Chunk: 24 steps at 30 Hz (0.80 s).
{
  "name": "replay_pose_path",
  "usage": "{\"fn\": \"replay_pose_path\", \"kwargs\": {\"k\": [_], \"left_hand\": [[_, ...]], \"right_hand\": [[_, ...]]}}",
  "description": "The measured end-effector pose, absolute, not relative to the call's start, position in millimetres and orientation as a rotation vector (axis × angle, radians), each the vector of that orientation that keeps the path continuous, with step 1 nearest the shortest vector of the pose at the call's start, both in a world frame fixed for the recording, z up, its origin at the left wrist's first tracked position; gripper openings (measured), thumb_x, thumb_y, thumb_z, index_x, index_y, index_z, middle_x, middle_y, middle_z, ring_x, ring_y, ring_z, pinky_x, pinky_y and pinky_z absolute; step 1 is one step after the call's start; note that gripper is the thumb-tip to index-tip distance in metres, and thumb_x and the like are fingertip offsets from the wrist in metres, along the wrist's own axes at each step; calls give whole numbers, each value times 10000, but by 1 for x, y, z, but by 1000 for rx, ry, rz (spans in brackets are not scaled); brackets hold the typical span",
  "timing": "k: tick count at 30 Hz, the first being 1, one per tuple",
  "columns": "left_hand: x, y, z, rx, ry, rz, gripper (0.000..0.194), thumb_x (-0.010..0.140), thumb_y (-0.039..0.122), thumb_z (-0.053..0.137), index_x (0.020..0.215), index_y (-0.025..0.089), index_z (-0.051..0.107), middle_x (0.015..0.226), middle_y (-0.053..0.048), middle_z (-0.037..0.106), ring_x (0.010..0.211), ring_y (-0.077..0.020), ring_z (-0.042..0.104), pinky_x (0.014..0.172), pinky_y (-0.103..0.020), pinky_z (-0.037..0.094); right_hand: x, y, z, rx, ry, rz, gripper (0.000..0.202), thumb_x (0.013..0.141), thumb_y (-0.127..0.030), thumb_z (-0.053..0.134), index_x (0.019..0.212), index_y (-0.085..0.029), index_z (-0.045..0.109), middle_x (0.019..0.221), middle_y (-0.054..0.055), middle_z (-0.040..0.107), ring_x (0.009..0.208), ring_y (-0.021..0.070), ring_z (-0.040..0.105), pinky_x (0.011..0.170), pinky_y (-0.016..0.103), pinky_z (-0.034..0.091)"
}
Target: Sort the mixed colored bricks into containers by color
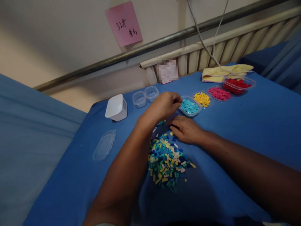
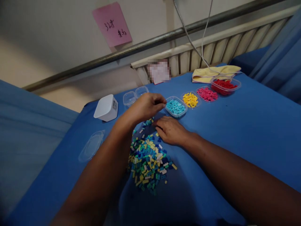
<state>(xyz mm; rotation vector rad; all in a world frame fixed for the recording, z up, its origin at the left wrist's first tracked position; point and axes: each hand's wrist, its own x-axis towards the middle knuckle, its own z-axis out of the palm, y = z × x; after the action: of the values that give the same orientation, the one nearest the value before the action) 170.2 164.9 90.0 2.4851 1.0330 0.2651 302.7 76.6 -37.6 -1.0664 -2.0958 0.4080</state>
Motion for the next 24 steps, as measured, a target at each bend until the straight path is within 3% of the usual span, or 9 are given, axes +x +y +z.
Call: {"fn": "replay_pose_path", "kwargs": {"k": [6, 17, 24], "left_hand": [[79, 163, 85, 2408, 1351, 96, 159, 935, 194, 665, 1010, 187, 805, 959, -46, 807, 831, -186, 705, 756, -308, 502], [69, 148, 51, 2556, 1221, -260, 411, 895, 243, 741, 1306, 231, 751, 1208, -63, 786, 1022, -238, 720, 848, -314, 520], [79, 144, 46, 2652, 1250, -248, 230, 917, 254, 699, 1135, 204, 751, 1130, -95, 776, 990, -269, 705, 799, -340, 504]], "right_hand": [[303, 75, -38, -1054, -2080, 448, 237, 1050, -198, 579, 1208, -230, 753, 1157, 85, 820, 1064, 285, 740, 977, 467, 575], [303, 73, -36, -1054, -2072, 451, 232, 1059, -207, 573, 1200, -206, 757, 1155, 99, 827, 1065, 289, 757, 971, 475, 591], [304, 72, -37, -1042, -2089, 436, 240, 1057, -208, 580, 1225, -206, 751, 1189, 110, 821, 1076, 299, 756, 969, 490, 595]]}}
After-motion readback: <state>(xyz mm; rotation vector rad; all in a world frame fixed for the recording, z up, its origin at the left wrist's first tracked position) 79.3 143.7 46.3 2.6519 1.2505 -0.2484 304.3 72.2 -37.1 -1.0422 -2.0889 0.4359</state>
